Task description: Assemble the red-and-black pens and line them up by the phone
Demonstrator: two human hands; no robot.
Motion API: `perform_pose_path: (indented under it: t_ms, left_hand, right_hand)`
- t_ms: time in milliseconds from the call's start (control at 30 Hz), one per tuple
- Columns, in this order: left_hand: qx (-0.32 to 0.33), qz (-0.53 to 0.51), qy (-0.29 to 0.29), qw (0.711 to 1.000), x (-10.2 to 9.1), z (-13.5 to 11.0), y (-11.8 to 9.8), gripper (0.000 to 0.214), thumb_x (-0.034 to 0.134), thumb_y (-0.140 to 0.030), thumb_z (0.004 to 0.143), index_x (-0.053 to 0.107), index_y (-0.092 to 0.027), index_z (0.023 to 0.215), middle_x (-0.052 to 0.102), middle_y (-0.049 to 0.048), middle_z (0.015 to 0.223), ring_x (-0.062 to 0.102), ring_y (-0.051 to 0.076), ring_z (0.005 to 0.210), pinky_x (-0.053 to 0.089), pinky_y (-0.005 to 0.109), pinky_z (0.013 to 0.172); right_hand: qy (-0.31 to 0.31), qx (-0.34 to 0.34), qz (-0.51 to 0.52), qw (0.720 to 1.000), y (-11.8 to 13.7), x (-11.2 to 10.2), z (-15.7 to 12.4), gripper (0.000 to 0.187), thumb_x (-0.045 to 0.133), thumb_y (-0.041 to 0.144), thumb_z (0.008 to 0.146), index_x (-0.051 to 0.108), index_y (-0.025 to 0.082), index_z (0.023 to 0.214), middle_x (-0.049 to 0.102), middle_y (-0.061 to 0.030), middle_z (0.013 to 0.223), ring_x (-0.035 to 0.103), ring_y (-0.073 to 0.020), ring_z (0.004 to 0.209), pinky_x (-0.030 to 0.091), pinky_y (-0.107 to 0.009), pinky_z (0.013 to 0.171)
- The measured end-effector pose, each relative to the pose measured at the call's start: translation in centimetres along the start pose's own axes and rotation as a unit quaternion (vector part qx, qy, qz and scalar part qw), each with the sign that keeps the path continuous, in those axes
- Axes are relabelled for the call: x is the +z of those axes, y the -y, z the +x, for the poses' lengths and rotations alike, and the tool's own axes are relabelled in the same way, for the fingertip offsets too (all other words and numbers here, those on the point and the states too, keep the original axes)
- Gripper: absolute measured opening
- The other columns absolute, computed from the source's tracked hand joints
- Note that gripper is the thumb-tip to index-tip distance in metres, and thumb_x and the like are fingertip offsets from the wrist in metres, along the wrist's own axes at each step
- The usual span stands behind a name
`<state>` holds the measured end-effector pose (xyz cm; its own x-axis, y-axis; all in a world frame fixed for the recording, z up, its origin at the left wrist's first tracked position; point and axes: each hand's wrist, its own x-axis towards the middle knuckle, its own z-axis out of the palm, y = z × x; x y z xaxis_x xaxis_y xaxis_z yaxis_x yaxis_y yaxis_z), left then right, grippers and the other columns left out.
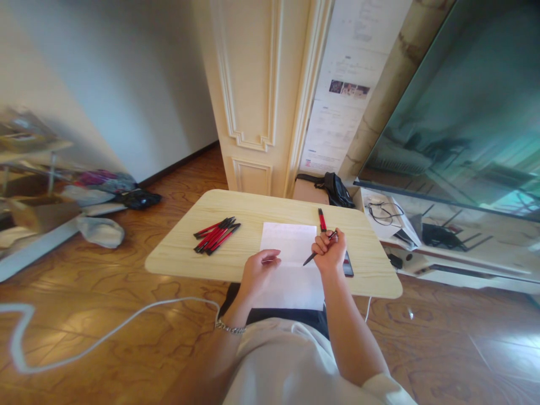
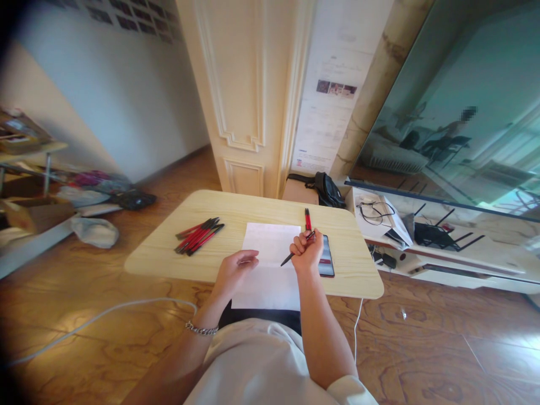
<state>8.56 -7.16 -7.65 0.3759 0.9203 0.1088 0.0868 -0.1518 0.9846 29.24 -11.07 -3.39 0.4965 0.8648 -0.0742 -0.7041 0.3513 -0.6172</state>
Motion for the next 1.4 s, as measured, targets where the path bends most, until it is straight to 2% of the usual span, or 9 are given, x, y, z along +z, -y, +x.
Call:
perform_pose_path:
  t_ms: [167,400,500,633,833,900,1033,1233,1400]
  left_hand:
    - [0.082,0.115,0.014,0.99,0.6,1.3,0.0,0.02,0.064,-0.027,0.075,0.071,-0.023,0.093,0.071,0.0063,0.09,0.064,0.021,0.081,0.05,0.033,0.077]
    - [0.201,0.285,0.063,0.935,2.8,2.5,0.0,0.017,0.058,-0.013,0.078,0.069,-0.021,0.088,0.069,0.0083,0.094,0.059,0.024,0.091,0.042,0.039,0.088]
    - [0.211,0.301,0.084,0.926,3.4,2.6,0.2,0.014,0.057,-0.011,0.077,0.068,-0.02,0.082,0.068,0.0085,0.09,0.059,0.024,0.088,0.04,0.04,0.086]
    - [0.212,0.325,0.085,0.918,3.7,2.6,0.6,0.013,0.056,-0.011,0.078,0.067,-0.018,0.082,0.067,0.009,0.091,0.057,0.024,0.087,0.039,0.04,0.086]
    - [0.217,0.31,0.063,0.924,3.8,2.5,1.1,0.017,0.057,-0.013,0.079,0.068,-0.017,0.091,0.066,0.0105,0.099,0.056,0.025,0.094,0.039,0.041,0.088]
    - [0.219,0.303,0.058,0.926,3.8,2.5,1.2,0.019,0.057,-0.014,0.08,0.068,-0.017,0.094,0.066,0.0109,0.1,0.056,0.026,0.096,0.038,0.042,0.089]
    - [0.215,0.316,0.049,0.923,3.8,2.5,1.4,0.02,0.057,-0.016,0.081,0.069,-0.017,0.097,0.066,0.0107,0.102,0.056,0.025,0.096,0.04,0.041,0.089]
    - [0.214,0.347,0.05,0.912,3.9,2.6,1.7,0.02,0.057,-0.017,0.082,0.068,-0.017,0.099,0.065,0.0086,0.104,0.055,0.023,0.096,0.04,0.038,0.09]
    - [0.219,0.354,0.055,0.908,3.8,2.7,1.9,0.02,0.056,-0.017,0.083,0.068,-0.017,0.099,0.065,0.0089,0.103,0.055,0.023,0.095,0.04,0.038,0.09]
  right_hand:
    - [-0.003,-0.008,-0.009,1.0,0.2,0.0,0.5,0.038,0.046,0.056,0.08,0.049,0.021,0.065,0.036,0.0064,0.051,0.025,-0.006,0.037,0.018,-0.019,0.032]
    - [-0.03,-0.005,-0.074,0.997,0.2,-0.3,1.9,0.035,0.059,0.053,0.077,0.056,0.019,0.071,0.052,0.0021,0.058,0.043,-0.006,0.043,0.028,-0.018,0.034]
    - [-0.088,-0.027,-0.143,0.985,-0.5,-1.1,2.3,0.047,0.046,0.063,0.08,0.055,0.019,0.066,0.055,0.0002,0.054,0.05,-0.0097,0.045,0.033,-0.021,0.037]
    - [-0.145,-0.053,-0.227,0.961,-1.5,-2.1,2.3,0.058,0.04,0.072,0.077,0.055,0.019,0.059,0.034,0.0062,0.035,0.029,-0.0064,0.029,0.018,-0.02,0.03]
    - [-0.083,0.07,-0.231,0.967,-2.4,-2.8,2.0,0.044,0.056,0.057,0.075,0.064,0.014,0.079,0.062,-0.005,0.058,0.056,-0.0132,0.048,0.041,-0.023,0.041]
    - [-0.072,0.036,-0.266,0.961,-3.0,-3.0,2.1,0.035,0.067,0.049,0.068,0.061,0.015,0.073,0.06,-0.0024,0.055,0.054,-0.0117,0.046,0.038,-0.022,0.04]
    - [-0.085,-0.07,-0.35,0.93,-4.5,-3.5,2.5,0.03,0.073,0.04,0.061,0.054,0.018,0.068,0.046,0.0074,0.039,0.038,-0.0077,0.034,0.026,-0.019,0.035]
    - [-0.087,-0.027,-0.424,0.901,-5.3,-3.9,2.5,0.031,0.058,0.044,0.069,0.063,0.014,0.079,0.063,-0.0023,0.056,0.055,-0.0136,0.046,0.037,-0.022,0.04]
    - [-0.072,-0.094,-0.554,0.824,-5.4,-4.4,2.4,0.023,0.061,0.036,0.065,0.065,0.015,0.072,0.064,-0.002,0.057,0.059,-0.0158,0.052,0.043,-0.025,0.049]
